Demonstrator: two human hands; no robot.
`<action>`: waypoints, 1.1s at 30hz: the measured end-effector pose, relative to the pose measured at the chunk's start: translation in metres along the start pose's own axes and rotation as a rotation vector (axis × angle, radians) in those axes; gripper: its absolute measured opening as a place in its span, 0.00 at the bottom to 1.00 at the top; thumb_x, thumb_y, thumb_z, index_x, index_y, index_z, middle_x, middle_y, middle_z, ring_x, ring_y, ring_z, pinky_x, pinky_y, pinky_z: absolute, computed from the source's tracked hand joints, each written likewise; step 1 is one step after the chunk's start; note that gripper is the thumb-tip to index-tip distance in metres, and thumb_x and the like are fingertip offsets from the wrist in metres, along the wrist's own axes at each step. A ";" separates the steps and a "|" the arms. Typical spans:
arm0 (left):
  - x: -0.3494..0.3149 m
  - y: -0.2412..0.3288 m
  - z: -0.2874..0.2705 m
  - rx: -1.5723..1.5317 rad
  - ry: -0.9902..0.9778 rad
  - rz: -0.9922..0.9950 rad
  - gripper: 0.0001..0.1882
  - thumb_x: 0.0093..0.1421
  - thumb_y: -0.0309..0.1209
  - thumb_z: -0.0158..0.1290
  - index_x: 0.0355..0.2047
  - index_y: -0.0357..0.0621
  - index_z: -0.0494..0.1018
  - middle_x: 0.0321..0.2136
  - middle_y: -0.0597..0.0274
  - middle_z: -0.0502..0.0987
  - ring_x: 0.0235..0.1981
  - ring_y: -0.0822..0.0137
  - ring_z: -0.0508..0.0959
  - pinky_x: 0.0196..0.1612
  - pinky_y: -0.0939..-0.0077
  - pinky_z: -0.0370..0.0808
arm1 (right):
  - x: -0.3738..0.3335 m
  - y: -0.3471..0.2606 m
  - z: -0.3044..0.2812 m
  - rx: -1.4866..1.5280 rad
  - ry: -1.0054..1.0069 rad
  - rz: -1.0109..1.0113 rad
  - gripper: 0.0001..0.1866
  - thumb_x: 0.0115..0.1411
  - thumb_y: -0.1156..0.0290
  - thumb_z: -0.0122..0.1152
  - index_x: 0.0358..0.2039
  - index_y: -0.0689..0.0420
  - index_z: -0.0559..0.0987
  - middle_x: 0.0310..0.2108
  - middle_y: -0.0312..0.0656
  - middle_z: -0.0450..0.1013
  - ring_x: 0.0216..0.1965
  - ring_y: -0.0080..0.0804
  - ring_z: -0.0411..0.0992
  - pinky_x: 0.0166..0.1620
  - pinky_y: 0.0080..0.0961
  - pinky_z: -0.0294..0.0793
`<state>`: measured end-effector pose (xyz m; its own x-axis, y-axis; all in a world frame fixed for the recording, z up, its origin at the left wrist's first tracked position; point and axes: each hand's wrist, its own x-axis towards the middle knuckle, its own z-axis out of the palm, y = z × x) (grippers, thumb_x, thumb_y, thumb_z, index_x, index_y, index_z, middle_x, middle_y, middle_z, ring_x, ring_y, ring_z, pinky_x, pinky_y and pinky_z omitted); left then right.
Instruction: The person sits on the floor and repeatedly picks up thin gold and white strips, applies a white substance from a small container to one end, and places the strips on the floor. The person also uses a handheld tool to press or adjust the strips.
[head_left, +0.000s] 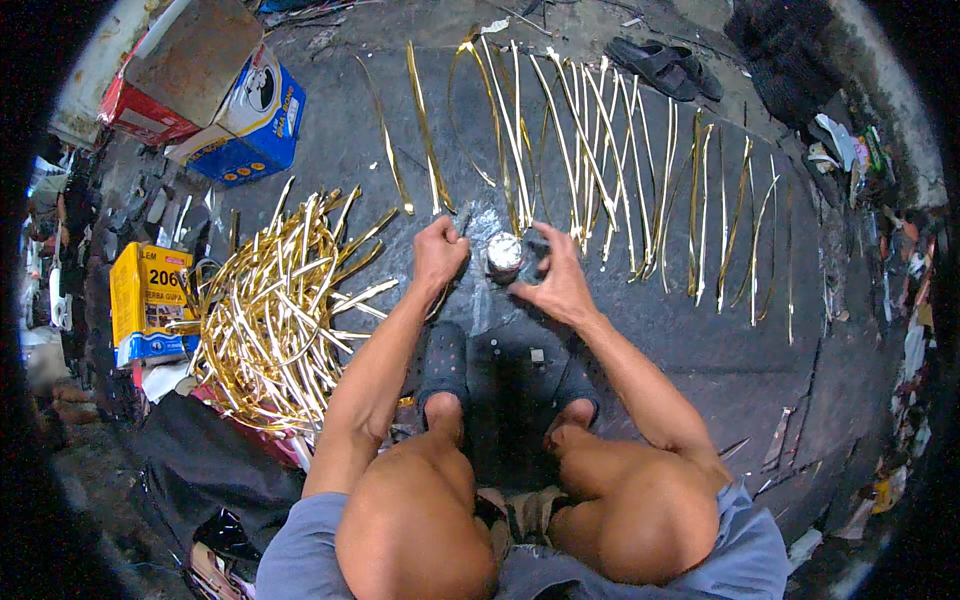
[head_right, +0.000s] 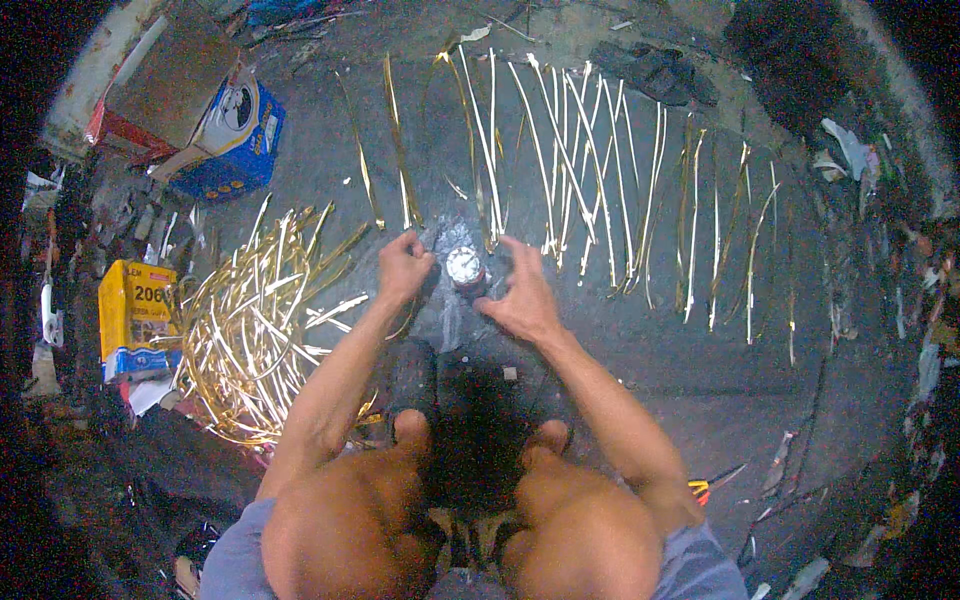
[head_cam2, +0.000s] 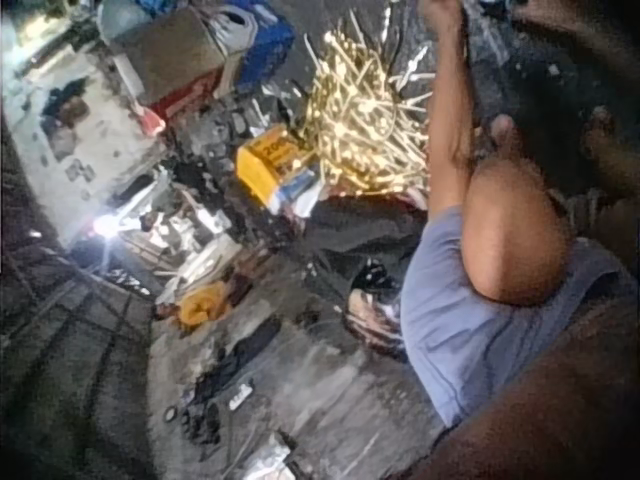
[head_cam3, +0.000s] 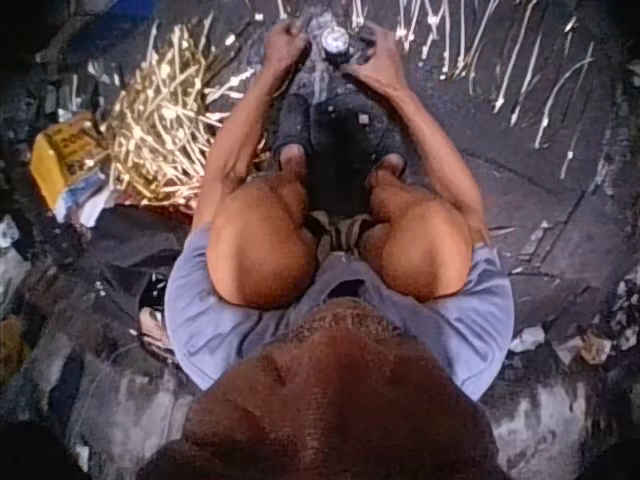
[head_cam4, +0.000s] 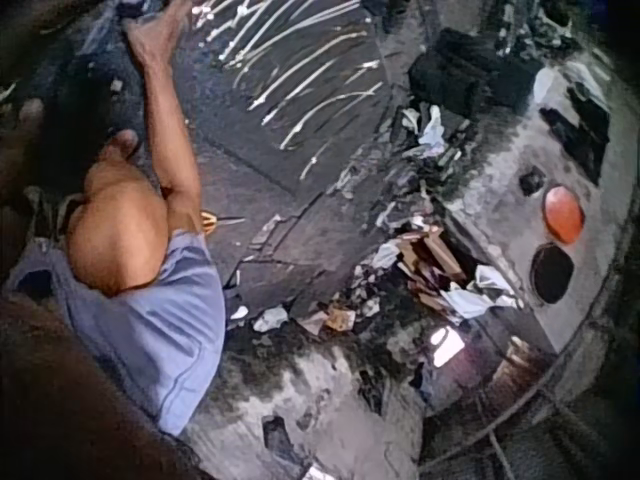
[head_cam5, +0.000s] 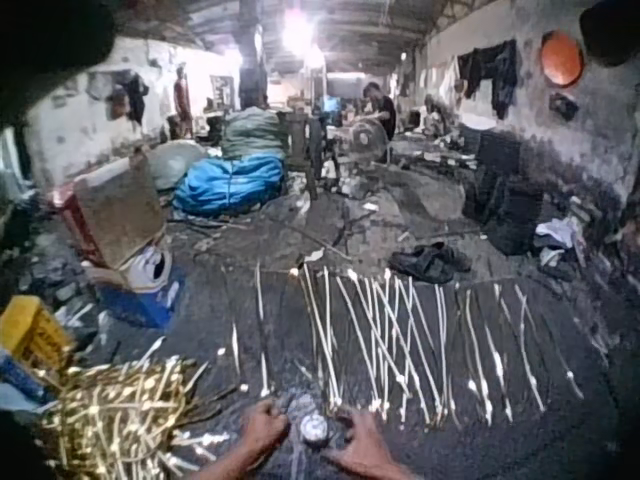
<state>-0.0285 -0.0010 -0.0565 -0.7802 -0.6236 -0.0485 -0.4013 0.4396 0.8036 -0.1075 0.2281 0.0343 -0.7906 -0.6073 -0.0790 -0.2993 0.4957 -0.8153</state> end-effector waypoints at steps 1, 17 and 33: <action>-0.002 -0.007 -0.005 -0.156 0.022 -0.066 0.11 0.49 0.27 0.61 0.24 0.40 0.68 0.18 0.59 0.73 0.21 0.67 0.74 0.30 0.68 0.75 | 0.002 -0.016 0.007 -0.017 0.004 -0.084 0.47 0.42 0.68 0.78 0.65 0.52 0.66 0.55 0.49 0.66 0.47 0.41 0.74 0.48 0.33 0.76; -0.044 0.055 -0.007 -0.827 -0.319 -0.510 0.21 0.56 0.19 0.54 0.52 0.35 0.73 0.26 0.67 0.77 0.23 0.77 0.76 0.23 0.83 0.72 | 0.025 -0.032 -0.008 0.405 0.407 -0.046 0.29 0.54 0.69 0.76 0.51 0.62 0.71 0.42 0.43 0.77 0.42 0.28 0.77 0.44 0.28 0.78; -0.013 0.021 0.000 -0.158 -0.428 -0.280 0.04 0.50 0.22 0.59 0.25 0.39 0.83 0.19 0.60 0.81 0.23 0.72 0.80 0.28 0.73 0.76 | 0.012 0.005 -0.021 0.201 0.374 0.053 0.31 0.53 0.66 0.77 0.52 0.63 0.70 0.41 0.46 0.80 0.39 0.29 0.79 0.40 0.28 0.81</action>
<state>-0.0273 0.0163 -0.0389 -0.7929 -0.3688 -0.4851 -0.5707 0.1706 0.8032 -0.1303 0.2363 0.0415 -0.9524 -0.2990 0.0593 -0.1722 0.3672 -0.9140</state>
